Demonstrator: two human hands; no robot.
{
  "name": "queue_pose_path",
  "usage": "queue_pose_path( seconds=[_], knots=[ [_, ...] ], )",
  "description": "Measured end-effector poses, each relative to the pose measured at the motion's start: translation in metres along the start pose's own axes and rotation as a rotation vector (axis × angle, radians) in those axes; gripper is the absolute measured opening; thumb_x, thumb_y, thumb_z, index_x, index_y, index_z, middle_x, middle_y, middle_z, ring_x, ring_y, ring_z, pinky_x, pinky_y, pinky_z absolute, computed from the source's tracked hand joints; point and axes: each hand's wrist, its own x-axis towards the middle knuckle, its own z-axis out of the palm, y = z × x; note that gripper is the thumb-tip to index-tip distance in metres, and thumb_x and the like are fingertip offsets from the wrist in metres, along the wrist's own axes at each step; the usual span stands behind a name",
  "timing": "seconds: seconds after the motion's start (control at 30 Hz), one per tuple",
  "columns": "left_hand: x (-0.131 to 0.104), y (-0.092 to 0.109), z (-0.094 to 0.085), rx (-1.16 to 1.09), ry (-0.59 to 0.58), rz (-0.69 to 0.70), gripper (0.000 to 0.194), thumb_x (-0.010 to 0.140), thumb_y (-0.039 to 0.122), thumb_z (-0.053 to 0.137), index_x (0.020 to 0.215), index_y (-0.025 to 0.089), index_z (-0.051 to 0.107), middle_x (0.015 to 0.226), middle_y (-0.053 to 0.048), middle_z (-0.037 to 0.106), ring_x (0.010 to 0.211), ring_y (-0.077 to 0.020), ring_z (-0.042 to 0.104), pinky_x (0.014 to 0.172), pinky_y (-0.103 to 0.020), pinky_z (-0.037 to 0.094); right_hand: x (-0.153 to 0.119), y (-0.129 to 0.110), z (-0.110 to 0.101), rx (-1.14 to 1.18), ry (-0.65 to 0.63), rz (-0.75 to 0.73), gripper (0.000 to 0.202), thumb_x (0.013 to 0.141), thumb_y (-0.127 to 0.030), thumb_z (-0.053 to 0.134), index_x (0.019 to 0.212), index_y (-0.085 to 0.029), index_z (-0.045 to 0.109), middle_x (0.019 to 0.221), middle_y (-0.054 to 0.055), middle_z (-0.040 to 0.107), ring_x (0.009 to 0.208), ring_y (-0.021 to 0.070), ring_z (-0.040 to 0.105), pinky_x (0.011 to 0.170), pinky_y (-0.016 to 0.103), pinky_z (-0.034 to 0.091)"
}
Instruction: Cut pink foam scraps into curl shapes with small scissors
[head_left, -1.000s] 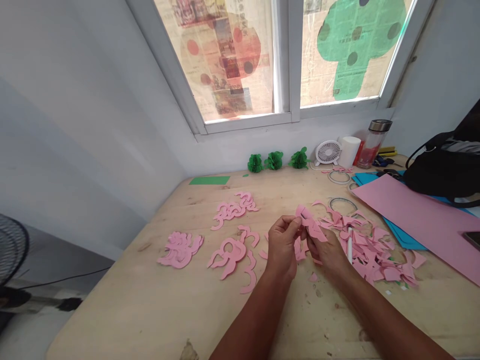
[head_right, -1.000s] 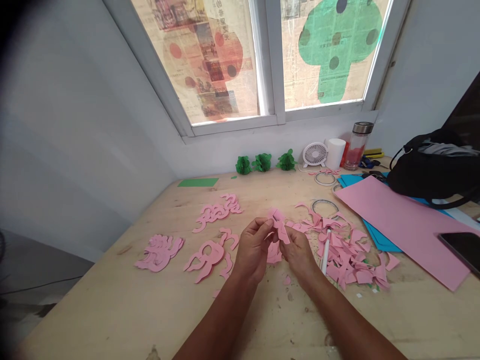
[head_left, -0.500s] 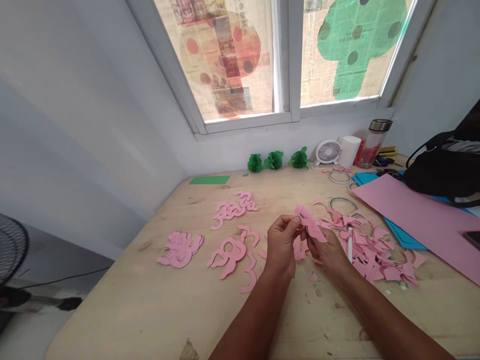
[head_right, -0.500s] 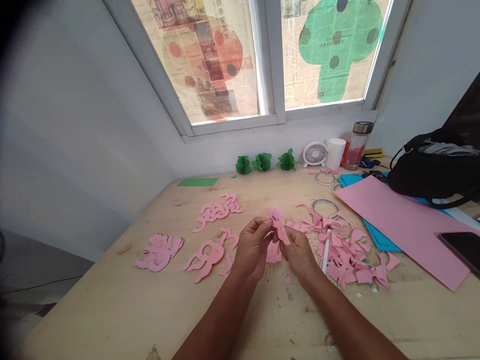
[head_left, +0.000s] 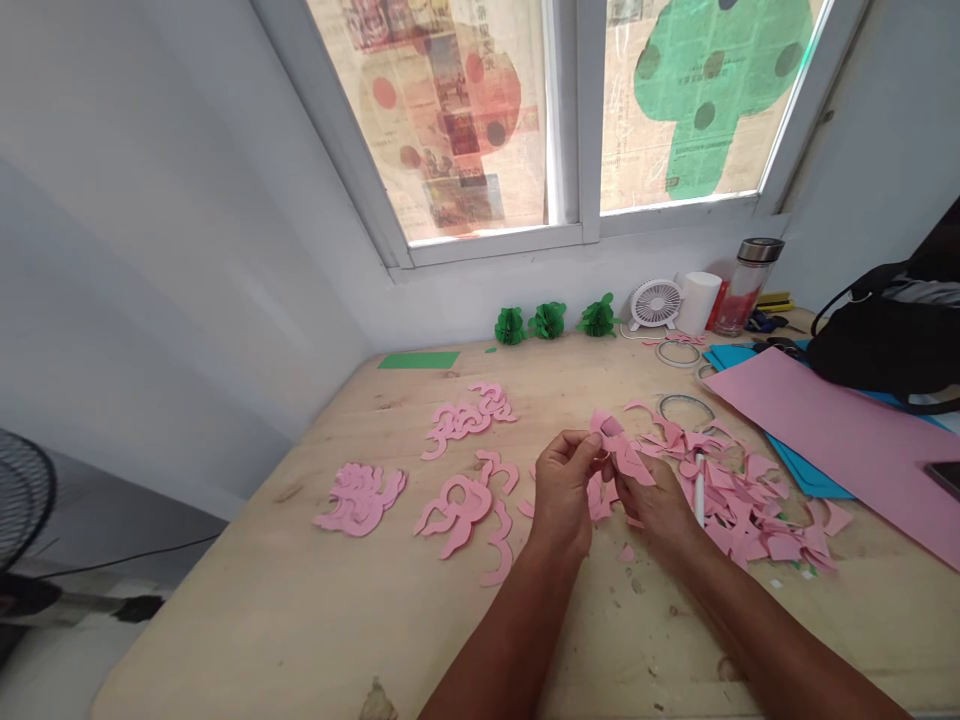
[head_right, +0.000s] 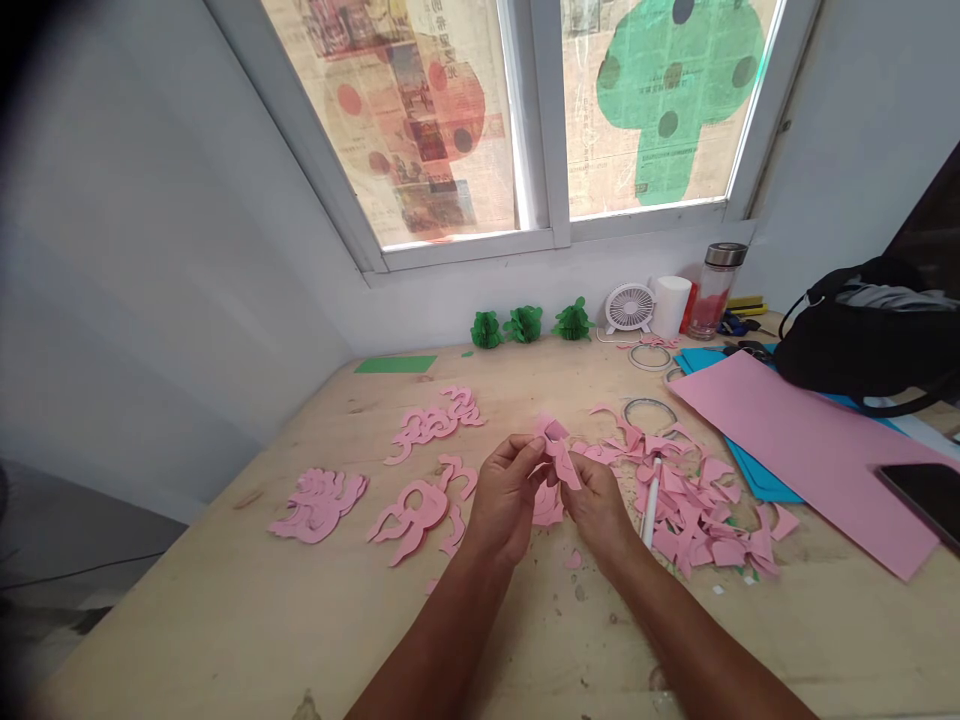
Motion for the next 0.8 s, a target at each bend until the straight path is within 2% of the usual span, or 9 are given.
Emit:
queue_pose_path(
  seconds=[0.3, 0.47, 0.6, 0.73, 0.8],
  knots=[
    [0.0, -0.001, 0.001, -0.03, 0.006, -0.018, 0.018, 0.068, 0.027, 0.066, 0.065, 0.014, 0.054, 0.06, 0.001, 0.052, 0.053, -0.0075, 0.044, 0.055, -0.023, 0.036, -0.001, -0.002, 0.001, 0.015, 0.034, 0.032, 0.029, 0.073, -0.042, 0.053, 0.058, -0.019, 0.045, 0.044, -0.008, 0.028, 0.036, 0.0058, 0.021, 0.033, 0.019, 0.015],
    [-0.001, -0.001, 0.0, -0.036, -0.005, -0.022, 0.017, 0.068, 0.026, 0.066, 0.065, 0.015, 0.054, 0.062, 0.002, 0.052, 0.054, -0.0072, 0.045, 0.057, -0.023, 0.036, 0.001, 0.002, 0.001, 0.042, 0.037, 0.025, 0.028, 0.071, -0.04, 0.055, 0.057, -0.02, 0.043, 0.043, -0.008, 0.03, 0.036, 0.0064, 0.025, 0.033, 0.02, 0.017],
    [0.0, -0.002, -0.002, -0.053, -0.008, -0.035, 0.017, 0.067, 0.026, 0.067, 0.065, 0.015, 0.055, 0.062, 0.002, 0.052, 0.052, -0.0068, 0.045, 0.059, -0.024, 0.038, -0.003, -0.004, 0.002, 0.048, 0.039, 0.048, 0.027, 0.071, -0.038, 0.056, 0.057, -0.019, 0.044, 0.042, -0.008, 0.028, 0.036, 0.0057, 0.022, 0.034, 0.019, 0.015],
    [0.006, -0.001, -0.008, -0.053, 0.077, -0.01, 0.017, 0.065, 0.026, 0.068, 0.065, 0.015, 0.055, 0.065, 0.001, 0.056, 0.06, -0.0085, 0.052, 0.065, -0.025, 0.04, -0.004, -0.01, 0.002, 0.118, -0.014, 0.115, 0.024, 0.075, -0.039, 0.053, 0.065, -0.018, 0.05, 0.041, -0.01, 0.025, 0.036, 0.005, 0.017, 0.035, 0.019, 0.012],
    [0.009, 0.001, -0.01, -0.039, 0.134, 0.022, 0.016, 0.063, 0.024, 0.069, 0.064, 0.015, 0.056, 0.066, 0.001, 0.056, 0.064, -0.0092, 0.055, 0.068, -0.024, 0.041, -0.003, -0.012, 0.0, 0.163, 0.015, 0.13, 0.027, 0.077, -0.042, 0.052, 0.065, -0.018, 0.049, 0.041, -0.01, 0.025, 0.036, 0.0046, 0.016, 0.035, 0.019, 0.011]
  ],
)
